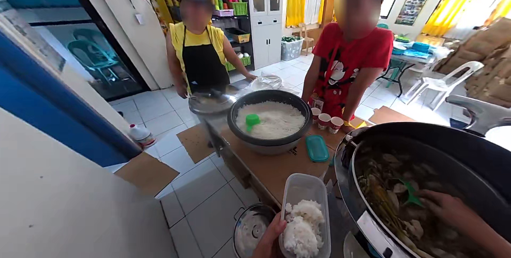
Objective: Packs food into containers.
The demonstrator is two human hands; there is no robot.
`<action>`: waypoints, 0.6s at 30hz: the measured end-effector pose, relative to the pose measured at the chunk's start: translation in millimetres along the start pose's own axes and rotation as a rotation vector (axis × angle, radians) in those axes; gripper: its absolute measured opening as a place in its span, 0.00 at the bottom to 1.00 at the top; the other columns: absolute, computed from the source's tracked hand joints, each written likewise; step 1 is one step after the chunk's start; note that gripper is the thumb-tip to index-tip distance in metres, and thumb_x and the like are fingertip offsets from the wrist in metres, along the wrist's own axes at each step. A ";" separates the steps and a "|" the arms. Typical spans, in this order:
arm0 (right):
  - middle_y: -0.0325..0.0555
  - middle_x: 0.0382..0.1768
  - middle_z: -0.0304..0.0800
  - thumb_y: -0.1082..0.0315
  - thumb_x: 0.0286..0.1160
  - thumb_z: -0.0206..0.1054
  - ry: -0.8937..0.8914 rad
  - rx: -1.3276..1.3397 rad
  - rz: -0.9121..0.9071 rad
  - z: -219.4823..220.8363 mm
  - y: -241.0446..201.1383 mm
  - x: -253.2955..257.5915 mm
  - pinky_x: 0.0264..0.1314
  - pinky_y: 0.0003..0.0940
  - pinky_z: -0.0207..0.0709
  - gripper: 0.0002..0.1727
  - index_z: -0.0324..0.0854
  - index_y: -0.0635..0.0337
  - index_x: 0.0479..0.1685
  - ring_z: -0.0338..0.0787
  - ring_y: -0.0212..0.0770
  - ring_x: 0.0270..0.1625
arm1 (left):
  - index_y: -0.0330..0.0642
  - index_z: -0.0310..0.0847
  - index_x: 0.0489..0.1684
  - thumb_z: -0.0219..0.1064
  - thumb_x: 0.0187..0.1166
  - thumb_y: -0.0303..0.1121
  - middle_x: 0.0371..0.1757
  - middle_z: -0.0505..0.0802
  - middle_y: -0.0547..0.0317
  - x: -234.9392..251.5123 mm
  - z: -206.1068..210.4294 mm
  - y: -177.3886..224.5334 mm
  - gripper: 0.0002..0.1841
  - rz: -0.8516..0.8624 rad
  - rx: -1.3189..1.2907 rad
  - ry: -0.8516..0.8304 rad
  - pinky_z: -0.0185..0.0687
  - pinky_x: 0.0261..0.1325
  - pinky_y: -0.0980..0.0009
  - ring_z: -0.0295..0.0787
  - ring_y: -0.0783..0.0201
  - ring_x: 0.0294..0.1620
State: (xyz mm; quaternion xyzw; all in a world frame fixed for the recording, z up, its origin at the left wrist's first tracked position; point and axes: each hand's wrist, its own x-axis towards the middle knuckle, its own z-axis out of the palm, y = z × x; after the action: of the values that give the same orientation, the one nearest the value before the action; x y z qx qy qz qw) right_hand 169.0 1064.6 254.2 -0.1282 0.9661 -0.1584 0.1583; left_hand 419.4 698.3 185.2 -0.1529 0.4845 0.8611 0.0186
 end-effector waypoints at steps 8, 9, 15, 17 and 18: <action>0.71 0.57 0.89 0.69 0.92 0.56 -0.004 -0.007 0.089 2.0 -15.1 10.7 0.69 0.66 0.74 0.18 0.83 0.66 0.70 0.89 0.69 0.60 | 0.37 0.52 0.80 0.46 0.80 0.41 0.55 0.88 0.60 -5.9 -10.0 -9.6 0.29 -0.045 -0.072 0.080 0.87 0.59 0.67 0.89 0.70 0.53; 0.71 0.58 0.89 0.69 0.91 0.56 -0.011 -0.031 0.086 1.0 -18.4 11.3 0.69 0.67 0.73 0.18 0.83 0.65 0.71 0.88 0.70 0.61 | 0.38 0.54 0.79 0.44 0.83 0.41 0.53 0.89 0.60 -2.0 -7.3 -5.2 0.27 -0.043 -0.080 0.071 0.88 0.56 0.66 0.90 0.68 0.51; 0.68 0.61 0.89 0.68 0.91 0.57 -0.024 -0.093 0.108 -5.3 -26.2 14.2 0.74 0.65 0.71 0.18 0.84 0.62 0.71 0.87 0.67 0.66 | 0.37 0.56 0.79 0.37 0.92 0.41 0.52 0.90 0.54 57.7 40.5 85.6 0.24 0.117 0.091 -0.127 0.92 0.42 0.63 0.93 0.62 0.45; 0.69 0.62 0.89 0.69 0.91 0.57 -0.006 -0.068 0.103 -3.4 -21.8 15.9 0.74 0.64 0.71 0.18 0.84 0.63 0.71 0.87 0.68 0.66 | 0.37 0.55 0.82 0.37 0.93 0.41 0.55 0.88 0.50 69.1 55.8 117.6 0.24 0.172 0.101 -0.163 0.91 0.42 0.62 0.92 0.59 0.46; 0.69 0.62 0.89 0.69 0.91 0.57 0.002 -0.056 0.107 -0.6 -19.4 14.5 0.74 0.64 0.72 0.18 0.83 0.63 0.71 0.87 0.68 0.66 | 0.38 0.55 0.81 0.37 0.93 0.41 0.55 0.88 0.49 72.4 60.6 129.0 0.24 0.187 0.101 -0.172 0.91 0.42 0.63 0.92 0.59 0.46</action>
State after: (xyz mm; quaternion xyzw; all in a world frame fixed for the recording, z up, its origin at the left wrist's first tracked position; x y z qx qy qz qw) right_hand 159.2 1042.6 257.7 -0.0806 0.9758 -0.1230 0.1617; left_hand 312.4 672.4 301.0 -0.0316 0.5359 0.8436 -0.0125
